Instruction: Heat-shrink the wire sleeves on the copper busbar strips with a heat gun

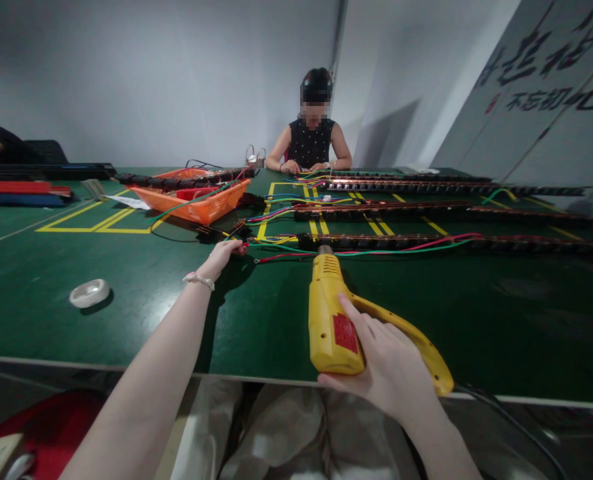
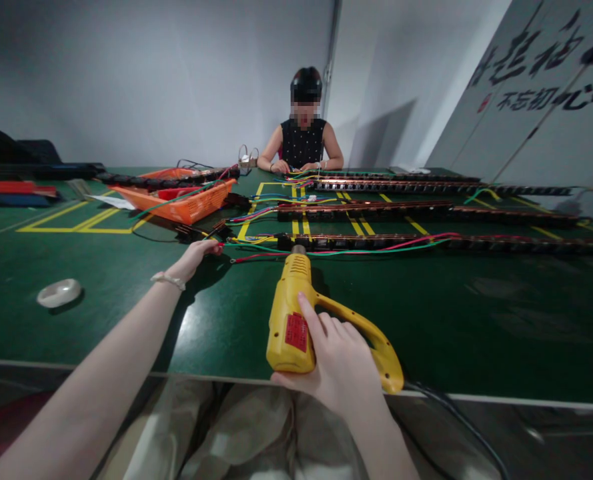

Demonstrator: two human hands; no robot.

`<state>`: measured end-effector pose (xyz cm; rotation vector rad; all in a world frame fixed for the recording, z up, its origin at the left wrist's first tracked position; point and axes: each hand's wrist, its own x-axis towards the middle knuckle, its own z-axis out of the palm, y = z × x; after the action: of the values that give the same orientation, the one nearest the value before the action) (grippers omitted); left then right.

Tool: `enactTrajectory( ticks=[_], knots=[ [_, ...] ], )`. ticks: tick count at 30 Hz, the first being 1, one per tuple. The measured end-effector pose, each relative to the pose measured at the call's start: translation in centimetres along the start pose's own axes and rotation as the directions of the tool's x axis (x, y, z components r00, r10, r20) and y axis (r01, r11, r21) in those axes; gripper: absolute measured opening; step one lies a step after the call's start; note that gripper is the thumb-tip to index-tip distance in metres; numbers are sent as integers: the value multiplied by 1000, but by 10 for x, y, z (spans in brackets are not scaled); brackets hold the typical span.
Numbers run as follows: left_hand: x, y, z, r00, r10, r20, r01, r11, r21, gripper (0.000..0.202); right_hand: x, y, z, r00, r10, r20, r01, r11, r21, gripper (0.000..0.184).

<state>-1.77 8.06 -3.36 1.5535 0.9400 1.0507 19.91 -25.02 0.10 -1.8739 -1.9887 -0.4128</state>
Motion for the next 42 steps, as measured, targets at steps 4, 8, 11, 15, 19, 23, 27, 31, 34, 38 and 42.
enactTrajectory(
  ticks=[4, 8, 11, 15, 19, 23, 27, 31, 34, 38, 42],
  knots=[
    [1, 1, 1, 1000, -14, 3, 14, 1000, -5, 30, 5, -17, 8, 999, 37, -19, -38, 999, -29, 109],
    [1, 2, 2, 999, -36, -2, 36, 999, 1, 30, 18, -45, 17, 999, 33, -4, -33, 999, -6, 111],
    [0, 3, 3, 1000, -17, 9, 16, 1000, 23, 31, 31, -69, 23, 999, 49, 19, -50, 999, 15, 114],
    [0, 3, 4, 1000, -5, 19, 5, 999, 43, 31, 47, -98, 31, 999, 38, 33, -39, 998, 46, 112],
    [1, 4, 4, 1000, -4, 11, 3, 996, 84, 32, 59, -116, 38, 998, -6, 57, 1, 997, 81, 117],
    [0, 6, 3, 1000, -10, -11, 11, 993, 115, 31, 65, -123, 39, 997, -41, 68, 33, 992, 121, 116],
    [-2, 9, 3, 1000, -8, -13, 9, 993, 120, 29, 65, -123, 37, 995, -54, 84, 43, 991, 129, 117],
    [-3, 9, 2, 1000, -2, -13, 4, 994, 113, 30, 66, -118, 36, 993, -67, 94, 53, 988, 142, 111],
    [-2, 8, 1, 1000, 8, -4, -7, 995, 101, 31, 63, -109, 34, 989, -110, 102, 93, 983, 160, 109],
    [-2, 6, -1, 1000, 18, 19, -19, 999, 44, 31, 50, -86, 28, 984, -130, 119, 106, 976, 188, 116],
    [-1, 4, -2, 1000, 1, 21, -1, 1000, -10, 29, 31, -55, 18, 991, -93, 95, 76, 982, 175, 123]
  ],
)
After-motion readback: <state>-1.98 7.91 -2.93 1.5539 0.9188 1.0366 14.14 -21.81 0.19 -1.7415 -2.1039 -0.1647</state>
